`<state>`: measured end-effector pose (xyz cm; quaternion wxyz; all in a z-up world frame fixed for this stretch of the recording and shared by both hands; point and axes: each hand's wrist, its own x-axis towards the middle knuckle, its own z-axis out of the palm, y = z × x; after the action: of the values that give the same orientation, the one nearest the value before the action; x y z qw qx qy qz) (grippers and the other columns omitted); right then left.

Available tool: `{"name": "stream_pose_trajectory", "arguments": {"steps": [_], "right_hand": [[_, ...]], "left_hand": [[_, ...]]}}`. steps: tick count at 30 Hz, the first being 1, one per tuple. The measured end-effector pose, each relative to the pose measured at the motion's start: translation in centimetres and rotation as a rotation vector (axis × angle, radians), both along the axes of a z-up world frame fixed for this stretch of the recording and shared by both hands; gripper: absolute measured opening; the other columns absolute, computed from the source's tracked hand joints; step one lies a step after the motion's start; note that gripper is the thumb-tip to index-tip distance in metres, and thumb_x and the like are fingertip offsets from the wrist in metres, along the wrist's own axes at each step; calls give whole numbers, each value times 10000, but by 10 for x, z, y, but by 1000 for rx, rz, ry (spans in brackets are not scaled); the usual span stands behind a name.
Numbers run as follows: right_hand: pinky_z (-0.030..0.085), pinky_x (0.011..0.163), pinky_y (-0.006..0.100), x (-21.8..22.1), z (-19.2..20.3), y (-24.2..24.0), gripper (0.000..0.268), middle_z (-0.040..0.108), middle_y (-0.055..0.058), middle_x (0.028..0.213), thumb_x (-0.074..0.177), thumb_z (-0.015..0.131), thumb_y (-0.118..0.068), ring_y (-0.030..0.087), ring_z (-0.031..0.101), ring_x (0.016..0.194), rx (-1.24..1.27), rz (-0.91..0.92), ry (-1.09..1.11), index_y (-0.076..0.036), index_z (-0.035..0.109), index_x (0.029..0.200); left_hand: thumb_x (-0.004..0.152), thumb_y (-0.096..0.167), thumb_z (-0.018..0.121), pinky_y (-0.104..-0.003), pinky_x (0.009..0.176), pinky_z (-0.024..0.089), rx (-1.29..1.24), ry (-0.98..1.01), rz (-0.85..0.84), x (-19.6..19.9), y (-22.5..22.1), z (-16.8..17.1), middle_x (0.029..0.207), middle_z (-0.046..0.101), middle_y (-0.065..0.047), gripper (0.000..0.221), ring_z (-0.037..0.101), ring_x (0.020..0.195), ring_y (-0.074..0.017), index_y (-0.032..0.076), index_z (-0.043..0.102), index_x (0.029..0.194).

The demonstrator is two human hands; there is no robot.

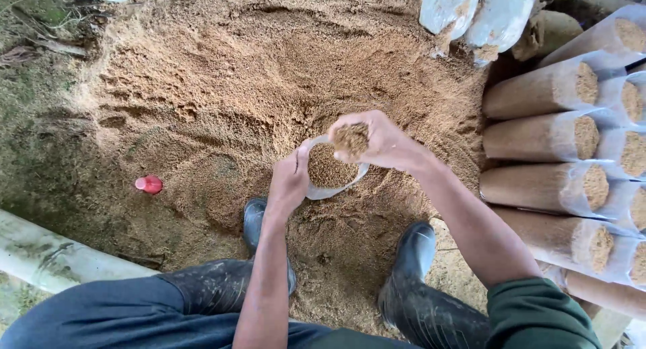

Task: Using a plastic cup to scoop grain substrate from a pile into small plastic bags

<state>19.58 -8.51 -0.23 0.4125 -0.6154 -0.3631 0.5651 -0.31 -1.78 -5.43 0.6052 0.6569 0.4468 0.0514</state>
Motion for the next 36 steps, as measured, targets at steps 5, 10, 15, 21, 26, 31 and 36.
{"name": "stream_pose_trajectory", "arguments": {"steps": [5,10,15,21,26,31,36], "right_hand": [[635,550,337,-36,15,11,564,628,302,1240,785,658,217,289,676,716,-46,337,-310,46,591,1318],[630,622,334,-51,38,7,531,612,286,1270,842,619,185,279,676,779,-122,386,-570,6,598,1341],[664,792,448,-54,36,8,442,616,276,1256,888,626,113,376,693,1012,-69,436,-658,7,593,1317],[515,1040,585,-49,67,8,441,559,254,1393,960,649,-166,409,564,1259,-124,496,-545,21,539,1343],[553,854,419,-9,49,9,287,685,175,1078,964,628,-218,298,652,995,46,49,-347,-51,660,1194],[514,951,444,52,-89,49,382,645,151,1180,933,725,-308,300,622,1108,142,-25,-568,-75,647,1224],[227,1193,539,10,-148,96,807,321,202,1579,748,777,-471,323,288,1448,129,531,-929,-125,470,1410]], "left_hand": [[1100,321,347,-538,940,511,35,-44,49,5,-1,2,1200,637,-379,479,677,1116,-439,40,612,1383],[1111,329,303,-510,1040,471,25,-37,33,-1,-4,11,1266,648,-298,502,641,1198,-396,56,593,1417],[1099,367,321,-600,993,461,93,-32,1,-2,-4,1,1173,661,-341,526,622,1142,-504,21,648,1321],[1106,334,280,-577,1031,456,87,-47,-11,-4,-6,13,1116,690,-347,548,662,1112,-472,-18,648,1311],[1131,320,261,-425,774,522,-15,-8,-34,-10,-18,1,838,656,-259,523,566,678,-206,7,515,1464],[1130,279,227,-395,641,512,-59,-24,-2,-4,-43,21,775,623,-230,530,554,635,-243,-53,505,1437],[1088,324,280,-280,243,217,36,-47,121,-18,-70,-8,510,506,7,524,344,345,-67,41,617,1372]]}}
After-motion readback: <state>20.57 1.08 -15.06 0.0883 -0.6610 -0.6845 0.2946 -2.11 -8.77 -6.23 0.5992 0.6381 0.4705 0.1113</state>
